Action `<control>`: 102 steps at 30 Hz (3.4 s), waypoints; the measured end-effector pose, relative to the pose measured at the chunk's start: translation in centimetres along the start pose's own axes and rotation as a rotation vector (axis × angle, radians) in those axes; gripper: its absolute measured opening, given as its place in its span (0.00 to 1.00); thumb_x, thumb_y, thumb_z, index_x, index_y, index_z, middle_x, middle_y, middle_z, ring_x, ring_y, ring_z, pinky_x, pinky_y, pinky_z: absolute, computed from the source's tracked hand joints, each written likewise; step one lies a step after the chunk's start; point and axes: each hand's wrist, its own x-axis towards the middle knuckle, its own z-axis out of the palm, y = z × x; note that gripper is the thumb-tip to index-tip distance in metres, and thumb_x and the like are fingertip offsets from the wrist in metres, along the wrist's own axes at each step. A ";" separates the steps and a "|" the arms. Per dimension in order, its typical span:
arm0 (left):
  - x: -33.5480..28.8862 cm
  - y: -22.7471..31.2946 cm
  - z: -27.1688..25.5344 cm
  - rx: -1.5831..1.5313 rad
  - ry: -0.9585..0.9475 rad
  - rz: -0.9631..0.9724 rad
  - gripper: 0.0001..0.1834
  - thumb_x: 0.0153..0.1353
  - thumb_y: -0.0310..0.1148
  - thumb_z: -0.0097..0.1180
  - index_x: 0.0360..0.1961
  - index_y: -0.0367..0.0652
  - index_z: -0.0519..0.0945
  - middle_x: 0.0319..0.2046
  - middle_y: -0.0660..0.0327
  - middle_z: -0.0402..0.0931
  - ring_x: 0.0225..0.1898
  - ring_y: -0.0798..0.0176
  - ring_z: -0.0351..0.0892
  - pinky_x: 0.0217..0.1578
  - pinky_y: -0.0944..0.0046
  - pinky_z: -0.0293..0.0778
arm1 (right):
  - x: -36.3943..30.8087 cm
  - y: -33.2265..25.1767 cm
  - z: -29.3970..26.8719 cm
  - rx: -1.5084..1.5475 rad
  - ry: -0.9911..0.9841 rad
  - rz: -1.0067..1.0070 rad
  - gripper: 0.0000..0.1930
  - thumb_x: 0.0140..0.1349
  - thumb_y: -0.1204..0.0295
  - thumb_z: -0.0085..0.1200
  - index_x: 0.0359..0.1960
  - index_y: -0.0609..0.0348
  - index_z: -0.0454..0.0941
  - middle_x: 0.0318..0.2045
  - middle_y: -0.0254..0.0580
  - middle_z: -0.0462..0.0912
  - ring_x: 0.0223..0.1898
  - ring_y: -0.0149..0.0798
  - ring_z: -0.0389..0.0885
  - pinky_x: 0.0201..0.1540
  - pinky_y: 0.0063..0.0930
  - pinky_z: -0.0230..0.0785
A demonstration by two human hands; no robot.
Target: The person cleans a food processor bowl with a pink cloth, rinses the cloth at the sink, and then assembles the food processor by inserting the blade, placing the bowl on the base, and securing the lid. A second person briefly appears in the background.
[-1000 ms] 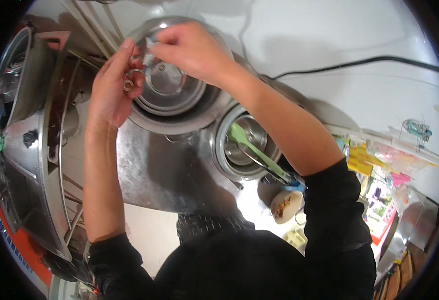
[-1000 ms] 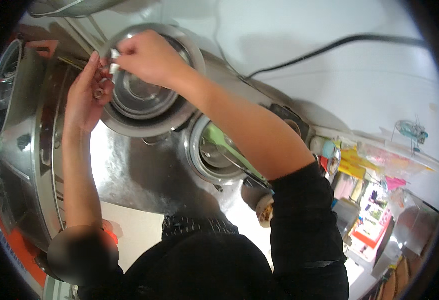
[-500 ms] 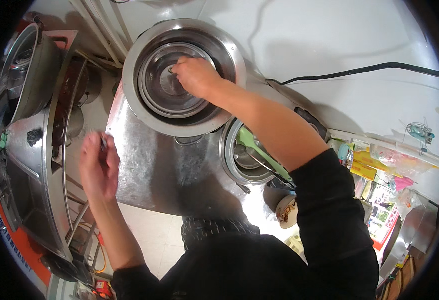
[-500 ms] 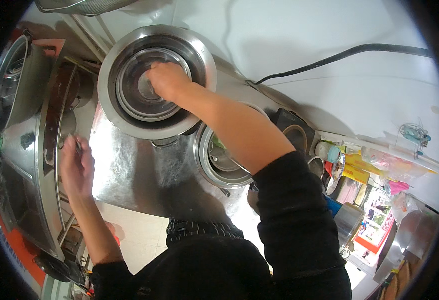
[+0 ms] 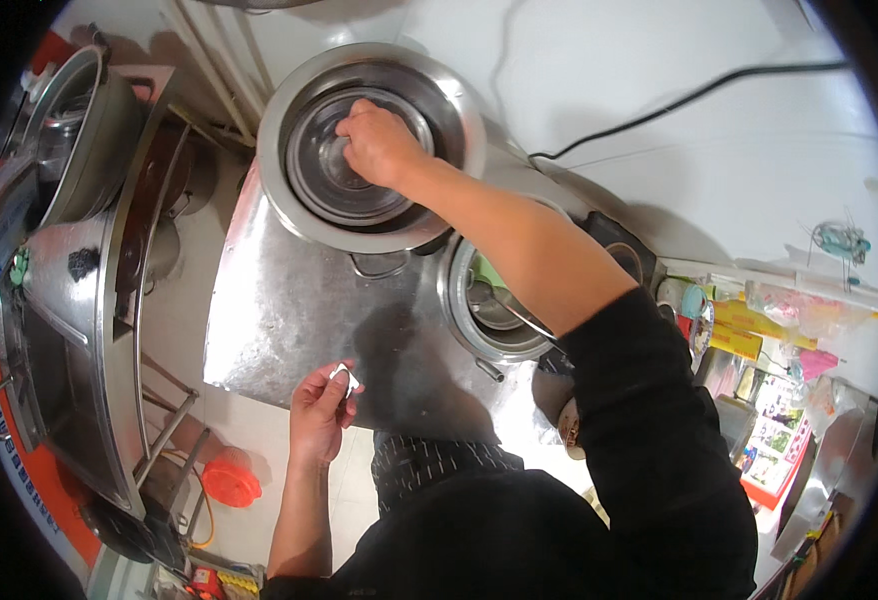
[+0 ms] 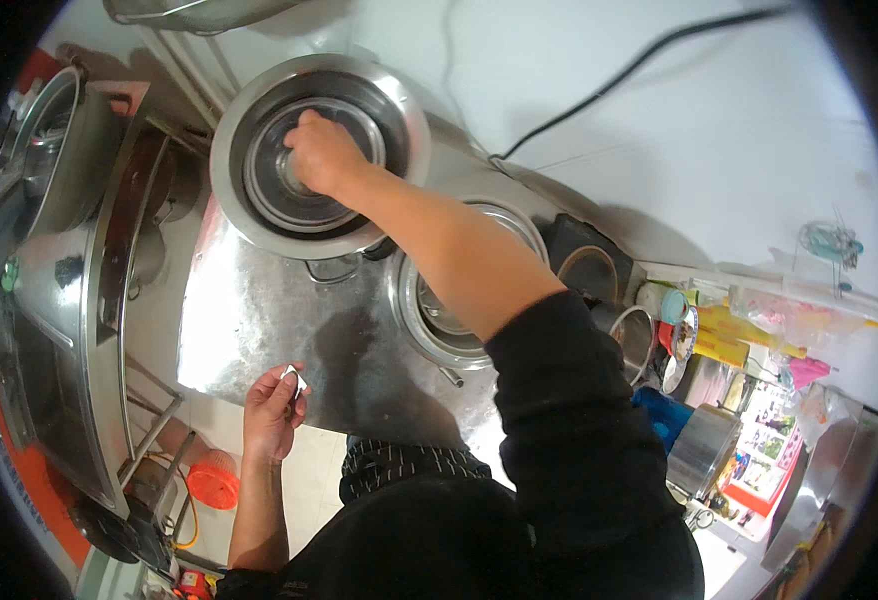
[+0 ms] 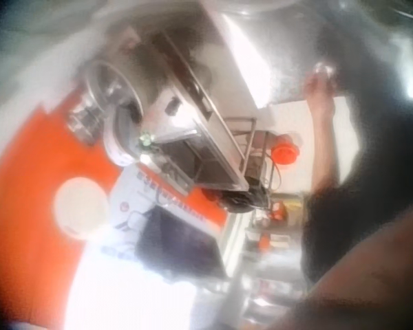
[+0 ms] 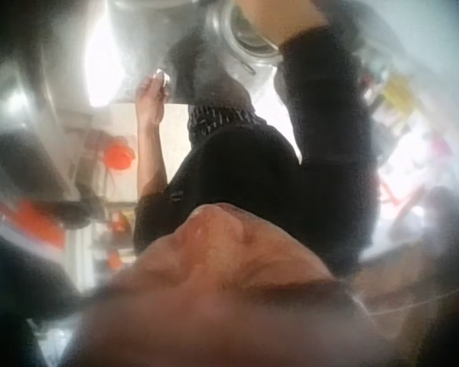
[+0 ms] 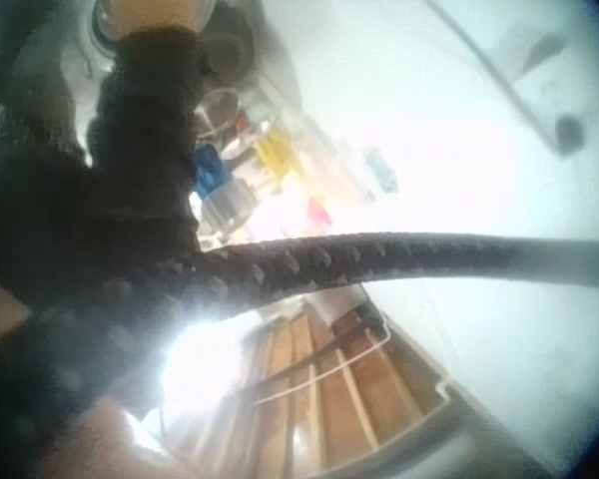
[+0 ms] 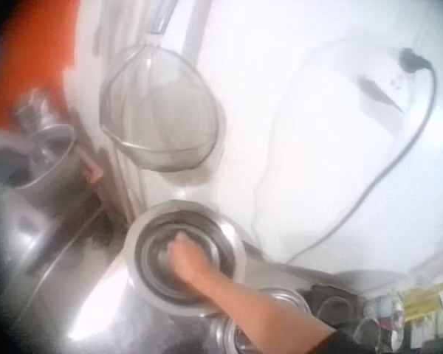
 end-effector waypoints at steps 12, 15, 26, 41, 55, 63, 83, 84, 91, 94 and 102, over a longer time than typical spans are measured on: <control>-2.6 -2.8 16.9 0.660 -0.366 0.192 0.07 0.70 0.31 0.58 0.33 0.42 0.77 0.25 0.67 0.79 0.21 0.79 0.68 0.22 0.75 0.62 | -41.4 -2.7 -17.9 1.127 0.017 0.706 0.08 0.66 0.70 0.55 0.34 0.63 0.81 0.26 0.30 0.78 0.29 0.24 0.72 0.32 0.23 0.66; -5.6 -9.4 25.6 0.690 -0.656 0.284 0.04 0.66 0.26 0.62 0.34 0.38 0.81 0.27 0.70 0.77 0.28 0.78 0.71 0.30 0.74 0.66 | -53.0 -3.6 -21.2 1.037 0.147 0.771 0.10 0.66 0.67 0.59 0.37 0.63 0.82 0.26 0.32 0.78 0.30 0.25 0.73 0.35 0.22 0.66; -26.8 -39.1 56.4 1.129 -1.168 0.487 0.06 0.64 0.25 0.63 0.38 0.37 0.78 0.29 0.68 0.78 0.29 0.78 0.73 0.30 0.75 0.68 | -92.2 2.7 -38.3 0.624 0.712 0.487 0.07 0.63 0.72 0.58 0.38 0.63 0.82 0.33 0.43 0.82 0.35 0.36 0.79 0.43 0.30 0.72; -27.3 -54.2 75.0 1.696 -1.113 0.525 0.24 0.57 0.21 0.48 0.57 0.34 0.73 0.42 0.58 0.77 0.40 0.66 0.75 0.42 0.66 0.73 | -105.7 20.5 -45.7 0.176 0.253 0.813 0.11 0.57 0.68 0.57 0.31 0.64 0.85 0.28 0.54 0.84 0.32 0.53 0.83 0.39 0.42 0.75; -28.3 -55.9 74.9 1.759 -1.176 0.575 0.16 0.55 0.18 0.56 0.47 0.32 0.78 0.39 0.53 0.82 0.39 0.62 0.83 0.43 0.63 0.78 | -105.8 20.6 -46.5 -0.056 0.227 0.764 0.07 0.54 0.74 0.59 0.34 0.59 0.86 0.34 0.52 0.86 0.41 0.54 0.86 0.45 0.44 0.77; -27.3 -57.5 75.5 1.751 -1.138 0.507 0.17 0.54 0.18 0.61 0.47 0.28 0.80 0.39 0.54 0.83 0.38 0.63 0.84 0.42 0.62 0.79 | -108.7 20.0 -46.7 0.007 0.604 0.526 0.11 0.61 0.69 0.55 0.26 0.63 0.73 0.23 0.55 0.77 0.32 0.60 0.77 0.36 0.49 0.70; -27.5 -57.5 74.8 1.878 -1.086 0.508 0.09 0.56 0.23 0.60 0.37 0.28 0.84 0.28 0.55 0.83 0.28 0.65 0.81 0.34 0.63 0.77 | -108.5 19.3 -46.5 0.025 0.662 0.599 0.09 0.62 0.69 0.55 0.27 0.62 0.78 0.30 0.57 0.82 0.38 0.60 0.81 0.43 0.50 0.74; -27.4 -57.5 74.8 1.872 -1.067 0.505 0.09 0.56 0.22 0.59 0.38 0.28 0.84 0.28 0.55 0.83 0.28 0.64 0.82 0.34 0.63 0.77 | -108.5 19.2 -46.5 0.017 0.661 0.594 0.09 0.62 0.69 0.55 0.27 0.62 0.78 0.30 0.56 0.82 0.38 0.60 0.81 0.43 0.50 0.74; -27.4 -57.6 74.6 1.876 -1.114 0.577 0.09 0.57 0.22 0.57 0.38 0.29 0.84 0.28 0.53 0.84 0.28 0.62 0.84 0.33 0.62 0.78 | -108.1 20.2 -45.7 0.005 0.614 0.585 0.07 0.60 0.72 0.54 0.27 0.62 0.78 0.30 0.56 0.82 0.39 0.60 0.81 0.44 0.50 0.73; -27.2 -57.6 74.3 1.857 -1.112 0.620 0.09 0.55 0.22 0.56 0.36 0.30 0.84 0.26 0.49 0.84 0.28 0.58 0.85 0.33 0.59 0.79 | -107.9 20.6 -45.2 -0.038 0.606 0.554 0.06 0.59 0.74 0.53 0.27 0.62 0.78 0.30 0.56 0.82 0.39 0.60 0.81 0.45 0.49 0.74; -26.8 -57.5 74.3 1.846 -1.132 1.077 0.10 0.53 0.23 0.60 0.38 0.34 0.84 0.32 0.45 0.84 0.37 0.48 0.85 0.39 0.54 0.78 | -107.7 20.8 -44.8 -0.095 0.607 0.499 0.09 0.55 0.73 0.58 0.38 0.61 0.81 0.38 0.55 0.83 0.44 0.58 0.81 0.51 0.48 0.73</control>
